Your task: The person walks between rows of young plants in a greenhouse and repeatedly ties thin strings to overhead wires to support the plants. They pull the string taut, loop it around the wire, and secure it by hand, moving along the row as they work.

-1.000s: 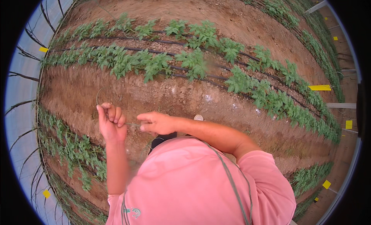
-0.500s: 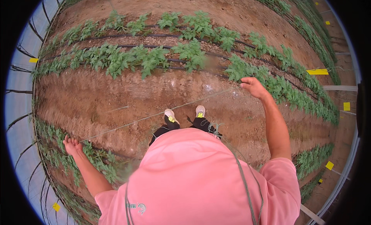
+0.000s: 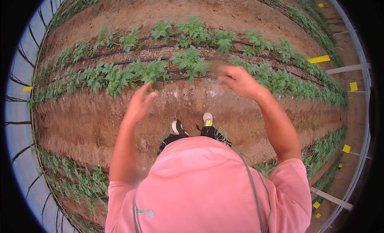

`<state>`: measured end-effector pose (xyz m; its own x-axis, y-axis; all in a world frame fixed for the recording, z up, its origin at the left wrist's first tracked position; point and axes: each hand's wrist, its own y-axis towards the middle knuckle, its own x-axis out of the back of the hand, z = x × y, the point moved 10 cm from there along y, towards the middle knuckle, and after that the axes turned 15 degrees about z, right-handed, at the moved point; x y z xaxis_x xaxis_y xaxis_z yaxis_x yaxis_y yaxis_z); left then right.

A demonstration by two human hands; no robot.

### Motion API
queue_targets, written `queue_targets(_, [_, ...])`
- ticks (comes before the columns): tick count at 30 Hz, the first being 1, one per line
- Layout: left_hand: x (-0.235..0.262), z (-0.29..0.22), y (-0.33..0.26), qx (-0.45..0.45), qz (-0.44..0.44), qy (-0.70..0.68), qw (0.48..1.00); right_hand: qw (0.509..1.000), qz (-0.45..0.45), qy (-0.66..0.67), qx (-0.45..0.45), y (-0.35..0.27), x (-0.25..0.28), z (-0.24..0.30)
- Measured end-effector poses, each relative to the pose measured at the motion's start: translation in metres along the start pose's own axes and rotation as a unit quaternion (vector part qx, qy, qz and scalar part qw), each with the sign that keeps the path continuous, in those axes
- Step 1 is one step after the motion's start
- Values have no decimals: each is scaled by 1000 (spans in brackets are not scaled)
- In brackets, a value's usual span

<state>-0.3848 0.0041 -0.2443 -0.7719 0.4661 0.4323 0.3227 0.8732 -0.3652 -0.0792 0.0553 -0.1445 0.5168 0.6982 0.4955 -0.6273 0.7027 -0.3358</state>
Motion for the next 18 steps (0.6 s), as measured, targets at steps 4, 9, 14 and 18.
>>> queue_targets(4, [-62, -200, 40, -241, 186, -188, 934, 994, -40, -65, 75, 0, 21, 84])
queue_targets(9, [8, -238, 38, -239, 37, -164, 956, 982, -137, -97, 86, -73, 133, 111])
queue_targets(14, [70, -264, 30, -248, -47, -203, 946, 897, -289, -318, 105, -165, 247, 151])
queue_targets(18, [99, -321, 0, -297, -107, -193, 929, 750, -418, -486, 166, -246, 312, 217])
